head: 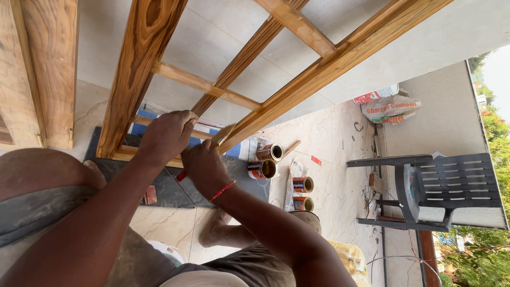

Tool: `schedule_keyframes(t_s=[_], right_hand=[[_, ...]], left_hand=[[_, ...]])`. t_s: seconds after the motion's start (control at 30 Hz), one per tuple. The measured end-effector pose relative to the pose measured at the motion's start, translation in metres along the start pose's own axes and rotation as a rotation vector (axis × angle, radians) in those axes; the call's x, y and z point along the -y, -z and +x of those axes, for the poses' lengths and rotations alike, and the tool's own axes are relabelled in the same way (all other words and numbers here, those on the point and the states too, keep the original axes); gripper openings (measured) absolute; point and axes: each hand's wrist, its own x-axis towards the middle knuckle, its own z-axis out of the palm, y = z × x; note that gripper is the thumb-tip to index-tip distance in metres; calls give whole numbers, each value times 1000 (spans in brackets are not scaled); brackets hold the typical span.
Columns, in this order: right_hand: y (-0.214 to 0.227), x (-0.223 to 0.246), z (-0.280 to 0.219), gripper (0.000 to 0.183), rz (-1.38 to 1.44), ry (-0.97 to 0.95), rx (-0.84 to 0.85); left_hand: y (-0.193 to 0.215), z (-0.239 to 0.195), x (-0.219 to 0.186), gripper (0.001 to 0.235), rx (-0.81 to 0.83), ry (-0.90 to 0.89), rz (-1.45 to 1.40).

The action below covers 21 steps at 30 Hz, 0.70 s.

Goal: The person is painting a wooden window frame with a brush. They dip the brush into a paint can and apply the paint to the frame, covering the entire surface.

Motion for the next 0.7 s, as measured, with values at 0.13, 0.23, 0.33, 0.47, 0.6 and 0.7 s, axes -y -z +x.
schedule_keyframes(t_s=[0.13,0.23,0.33,0.47,0.6,0.7], right_hand=[[-5,-1,0,20,130,-71,151],[-9,-2,7,16,168,-29,164],[-19,10,7,19,79,-18,120],[-23,15,5,21,91,-23,150],[-13,18,-1,18,336,-26,172],[-10,18,-7,23,361,-48,113]], left_hand=[[-1,-1,-2,30,25,18,22],[2,4,-4,30,4,8,6],[0,-2,0,30,0,21,-8],[0,-1,-2,32,15,28,12],[4,1,-5,32,23,17,5],[3,-2,-3,32,36,56,-6]])
